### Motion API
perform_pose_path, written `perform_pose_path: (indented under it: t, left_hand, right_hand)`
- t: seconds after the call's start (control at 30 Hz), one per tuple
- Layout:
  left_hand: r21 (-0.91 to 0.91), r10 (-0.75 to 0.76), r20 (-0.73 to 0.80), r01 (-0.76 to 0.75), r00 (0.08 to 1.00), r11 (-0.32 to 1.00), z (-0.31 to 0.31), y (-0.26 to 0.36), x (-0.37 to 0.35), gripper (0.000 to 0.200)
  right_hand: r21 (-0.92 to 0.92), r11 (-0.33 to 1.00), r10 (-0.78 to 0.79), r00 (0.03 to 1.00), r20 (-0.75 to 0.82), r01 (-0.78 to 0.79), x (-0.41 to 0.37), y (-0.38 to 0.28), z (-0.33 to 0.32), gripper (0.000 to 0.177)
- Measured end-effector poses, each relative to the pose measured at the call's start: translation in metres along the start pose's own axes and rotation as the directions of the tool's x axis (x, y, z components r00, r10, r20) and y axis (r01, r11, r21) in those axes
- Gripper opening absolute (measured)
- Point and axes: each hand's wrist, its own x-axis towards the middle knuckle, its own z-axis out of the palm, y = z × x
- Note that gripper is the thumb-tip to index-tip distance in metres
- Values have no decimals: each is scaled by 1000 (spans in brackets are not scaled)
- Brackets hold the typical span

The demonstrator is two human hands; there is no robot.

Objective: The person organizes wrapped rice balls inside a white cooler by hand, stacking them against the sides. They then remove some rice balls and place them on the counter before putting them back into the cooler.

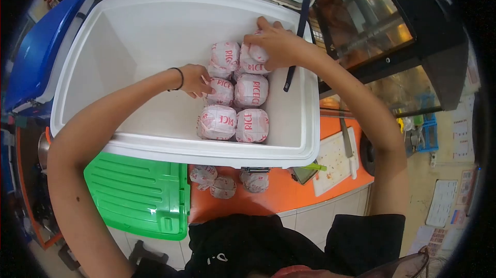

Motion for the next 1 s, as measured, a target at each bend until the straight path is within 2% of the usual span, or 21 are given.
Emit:
perform_pose_path:
  t: [0.07, 0.17, 0.23, 0.27, 0.3, 0.33, 0.37, 0.4, 0.47, 0.5, 0.57, 0.63, 0.67, 0.7, 0.73, 0.77, 0.83, 0.87, 0.9, 0.97, 1.0]
  left_hand:
    - [-119, -8, -8, 6, 1000, 993, 7, -7, 7, 62]
    - [-235, -67, 47, 76, 997, 969, -1, -7, 12, 62]
    - [-258, -198, 233, 257, 952, 931, -16, -3, 6, 54]
    - [-250, -200, 239, 259, 950, 933, -21, -2, 2, 54]
    - [-282, -75, 338, 177, 938, 943, -26, -3, -3, 49]
    - [-322, 49, 429, 102, 902, 941, -31, -2, -10, 45]
    - [-356, 74, 421, 89, 904, 930, -31, 6, -19, 37]
    - [-350, 68, 426, 95, 902, 932, -29, 2, -16, 37]
    - [-384, 68, 392, 96, 917, 918, -28, -6, -8, 36]
    - [-389, 67, 391, 99, 918, 916, -30, -7, -8, 36]
    - [-461, 63, 397, 140, 916, 876, -29, -1, -8, 36]
    - [-371, 50, 358, 92, 932, 924, -26, 6, -10, 40]
    - [-269, 41, 320, 49, 947, 962, -24, 11, -11, 45]
    - [-272, 40, 336, 56, 941, 961, -20, 19, -15, 45]
    - [-190, -32, 315, 96, 949, 977, -19, 28, -20, 56]
    - [-107, -100, 285, 136, 953, 985, -17, 33, -23, 67]
    - [-75, -132, 271, 158, 954, 985, -15, 28, -15, 75]
    - [-42, -165, 249, 181, 954, 983, -15, 25, -11, 84]
    - [-34, -171, 248, 185, 953, 982, -19, 23, -10, 84]
    - [48, -165, 201, 159, 966, 986, -26, 24, -11, 89]
    - [62, -167, 197, 158, 966, 985, -31, 31, -17, 89]
  right_hand:
    - [43, 999, 13, 1000, -1, -13, -2, 0, -4, 68]
    - [336, 932, -83, 983, -164, 134, -12, -15, -20, 60]
    - [356, 915, -137, 976, -167, 190, -10, -43, -13, 61]
    - [375, 895, -188, 966, -175, 243, -7, -55, -9, 62]
    - [383, 893, -179, 967, -179, 236, 0, -63, 4, 62]
    - [246, 929, -226, 950, -213, 276, 9, -71, 28, 65]
    - [104, 946, -276, 931, -240, 308, 13, -75, 45, 68]
    - [111, 946, -272, 931, -244, 305, 14, -77, 53, 68]
    - [123, 914, -385, 922, -47, 388, 15, -76, 66, 73]
    - [124, 911, -391, 919, -45, 393, 13, -75, 59, 73]
    - [355, 879, -375, 921, 103, 318, 4, -69, 27, 69]
    - [445, 854, -341, 936, 86, 270, -18, -64, -8, 61]
    - [448, 826, -314, 940, -137, 341, -36, -61, -16, 52]
    - [440, 800, -265, 898, -351, 408, -60, -63, -21, 43]
    - [536, 770, -149, 914, -376, 346, -89, -71, -38, 30]
    - [624, 726, -30, 921, -390, 288, -122, -82, -49, 17]
    - [876, 218, 23, 895, -445, 430, -181, -101, -26, 10]
    - [855, 176, -112, 872, -476, 489, -195, -105, -9, 13]
    - [929, 182, -233, 932, -279, 323, -207, -110, 12, 15]
    - [936, 343, -227, 960, 161, -76, -211, -133, 79, 32]
    - [868, 492, -83, 990, 115, -60, -220, -147, 135, 42]
